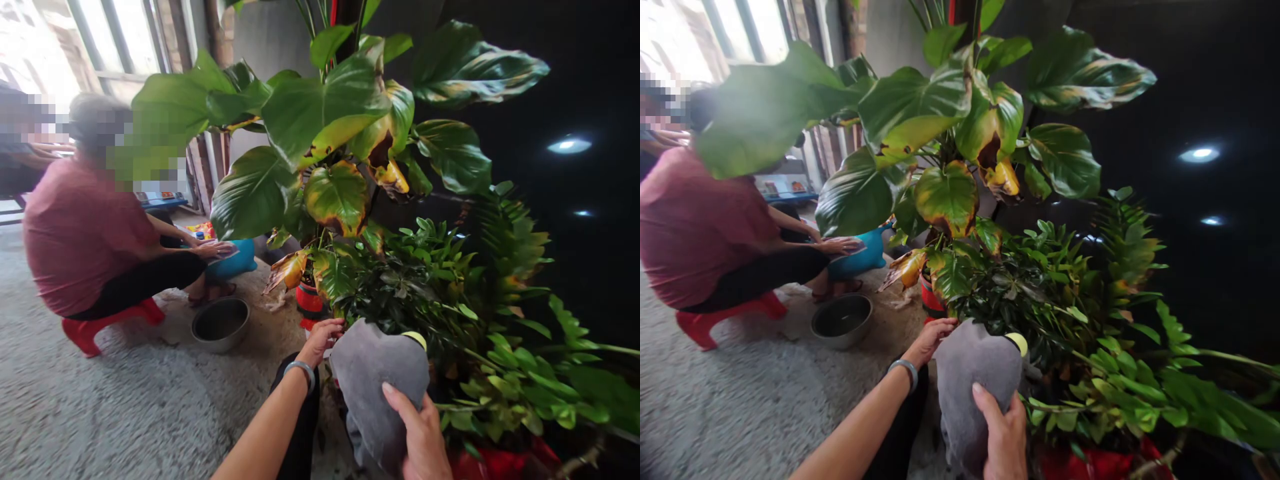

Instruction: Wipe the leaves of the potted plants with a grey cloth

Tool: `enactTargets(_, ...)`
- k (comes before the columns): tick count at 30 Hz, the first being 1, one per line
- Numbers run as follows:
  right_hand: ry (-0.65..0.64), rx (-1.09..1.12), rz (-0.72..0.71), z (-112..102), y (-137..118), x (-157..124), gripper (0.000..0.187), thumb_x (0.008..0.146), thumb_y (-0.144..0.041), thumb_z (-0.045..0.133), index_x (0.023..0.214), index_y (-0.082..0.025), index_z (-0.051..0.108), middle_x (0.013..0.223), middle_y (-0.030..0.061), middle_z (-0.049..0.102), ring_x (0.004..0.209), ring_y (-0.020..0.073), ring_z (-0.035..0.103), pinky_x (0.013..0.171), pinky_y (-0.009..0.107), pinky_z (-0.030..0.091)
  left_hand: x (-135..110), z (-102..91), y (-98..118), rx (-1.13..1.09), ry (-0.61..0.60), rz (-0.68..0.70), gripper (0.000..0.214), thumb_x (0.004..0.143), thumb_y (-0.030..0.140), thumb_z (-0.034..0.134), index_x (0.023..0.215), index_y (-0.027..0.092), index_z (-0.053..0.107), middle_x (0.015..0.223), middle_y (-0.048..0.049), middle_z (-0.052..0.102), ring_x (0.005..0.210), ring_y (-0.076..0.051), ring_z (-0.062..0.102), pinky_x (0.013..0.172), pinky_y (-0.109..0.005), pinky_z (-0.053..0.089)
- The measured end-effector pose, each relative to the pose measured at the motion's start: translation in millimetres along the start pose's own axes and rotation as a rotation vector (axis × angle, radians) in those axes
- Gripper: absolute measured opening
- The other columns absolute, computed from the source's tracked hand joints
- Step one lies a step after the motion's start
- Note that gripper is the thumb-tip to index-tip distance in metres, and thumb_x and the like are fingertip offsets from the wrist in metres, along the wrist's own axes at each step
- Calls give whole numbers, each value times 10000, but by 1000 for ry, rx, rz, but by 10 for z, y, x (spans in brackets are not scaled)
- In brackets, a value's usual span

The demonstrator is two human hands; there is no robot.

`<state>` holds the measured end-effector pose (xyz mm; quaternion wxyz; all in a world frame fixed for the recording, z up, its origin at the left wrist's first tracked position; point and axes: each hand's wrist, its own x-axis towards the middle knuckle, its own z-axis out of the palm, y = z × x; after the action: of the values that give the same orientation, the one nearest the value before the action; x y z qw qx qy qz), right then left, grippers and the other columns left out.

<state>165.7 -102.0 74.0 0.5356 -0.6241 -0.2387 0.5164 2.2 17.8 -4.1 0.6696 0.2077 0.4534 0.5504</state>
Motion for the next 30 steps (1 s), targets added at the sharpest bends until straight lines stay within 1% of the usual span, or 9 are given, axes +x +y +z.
enactTargets(4,47,-10,18,100,-61,-83,576,305,-451,817,793,-204,639,724,33,720,811,313,653,712,392,513,-10,5,1,13,9,8,249,537,139,663,781,131,714,558,26,601,565,-108,539,578,-228,380)
enactTargets(9,-44,50,198,116,-22,-122,449,324,-451,789,674,-208,647,690,50,711,796,323,656,682,401,521,-66,4,44,53,-20,0,264,570,179,655,826,130,692,565,24,626,393,-71,391,510,-258,395)
enactTargets(12,11,40,109,83,-19,-92,521,335,-449,814,769,-201,664,722,37,719,815,321,657,715,403,518,-34,-6,21,69,-37,6,253,577,179,671,823,126,686,576,23,632,367,-44,317,476,-239,342)
enactTargets(15,49,-7,-47,68,-33,-44,561,382,-459,819,857,-200,671,764,33,726,834,312,655,736,393,509,19,-17,-18,89,-66,13,223,551,180,717,764,119,691,528,27,596,399,-54,378,471,-223,277)
enactTargets(17,37,-20,-93,85,-36,-24,569,399,-480,808,869,-189,675,773,45,727,821,312,655,733,396,507,34,-20,-29,90,-68,9,217,530,178,732,736,121,693,530,27,593,436,-68,430,491,-223,284)
enactTargets(20,1,-29,-53,131,9,-28,539,364,-475,809,798,-186,674,740,55,724,791,315,656,717,396,509,12,-21,-14,105,-51,-2,222,533,188,718,748,135,697,556,30,604,453,-71,445,502,-220,291)
enactTargets(24,-157,-20,122,114,138,-37,422,372,-440,826,674,-192,667,652,52,703,756,311,661,692,392,521,-45,-19,27,112,-58,6,256,531,192,697,783,147,691,627,14,639,483,-79,478,516,-222,333)
enactTargets(26,-177,-36,161,75,154,-25,435,374,-445,835,681,-179,679,644,56,701,754,315,661,697,401,524,-56,-9,36,105,-63,6,255,527,190,696,778,146,686,635,7,640,500,-87,493,532,-229,358)
enactTargets(30,-36,-51,-15,96,-28,-20,506,377,-465,826,775,-186,684,741,52,724,801,311,657,717,392,514,-37,13,18,93,-27,-13,222,527,158,678,748,144,691,602,17,625,514,-88,491,523,-214,335)
